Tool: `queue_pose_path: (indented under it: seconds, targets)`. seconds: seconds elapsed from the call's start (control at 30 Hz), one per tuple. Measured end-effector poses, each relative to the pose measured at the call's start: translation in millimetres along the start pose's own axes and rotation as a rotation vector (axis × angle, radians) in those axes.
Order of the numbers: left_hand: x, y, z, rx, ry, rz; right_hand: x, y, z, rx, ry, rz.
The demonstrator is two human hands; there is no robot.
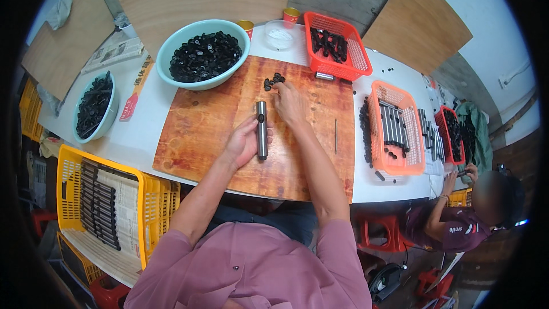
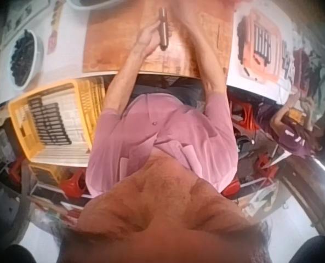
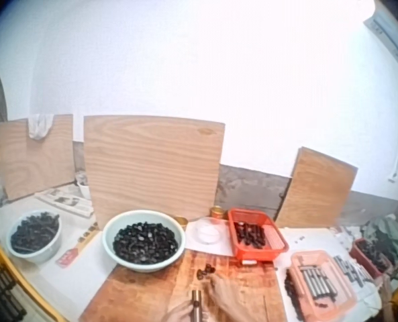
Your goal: The person assembles small black plastic components onto a cylindrical metal rod using a thin metal tool. They repeatedly pick up parts from a bowl, insert them into the rod, and place the completed assembly into a yellow crate. The process is repeated continuously throughout the clip.
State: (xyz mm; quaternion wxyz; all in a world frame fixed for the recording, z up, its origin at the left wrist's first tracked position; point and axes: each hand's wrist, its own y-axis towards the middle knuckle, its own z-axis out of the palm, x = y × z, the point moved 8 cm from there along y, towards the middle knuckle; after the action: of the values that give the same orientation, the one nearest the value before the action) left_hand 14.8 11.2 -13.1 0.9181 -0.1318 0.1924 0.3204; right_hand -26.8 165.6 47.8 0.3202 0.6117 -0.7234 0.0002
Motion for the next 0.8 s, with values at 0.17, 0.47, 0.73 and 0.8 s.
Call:
queue_pose_path:
  seconds: [0.17,0.47,0.73,0.8]
  targets:
    - [0,1,-1,-0.002,-0.034,0.01,4,17,26,0.01,-0.062,0.097]
    - [0,2,-5,0.008,-0.007,0.027,-4,-11,14,0.074,-0.065,0.06]
    - [0,0,-2,-0.021,0.029,0.018,-47,-39,-9,-0.064,0.126,0.246]
    - [-1,-1,-2,-0.028,0.033,0.02,-62,-42,-7,-0.045,0.315,0.345]
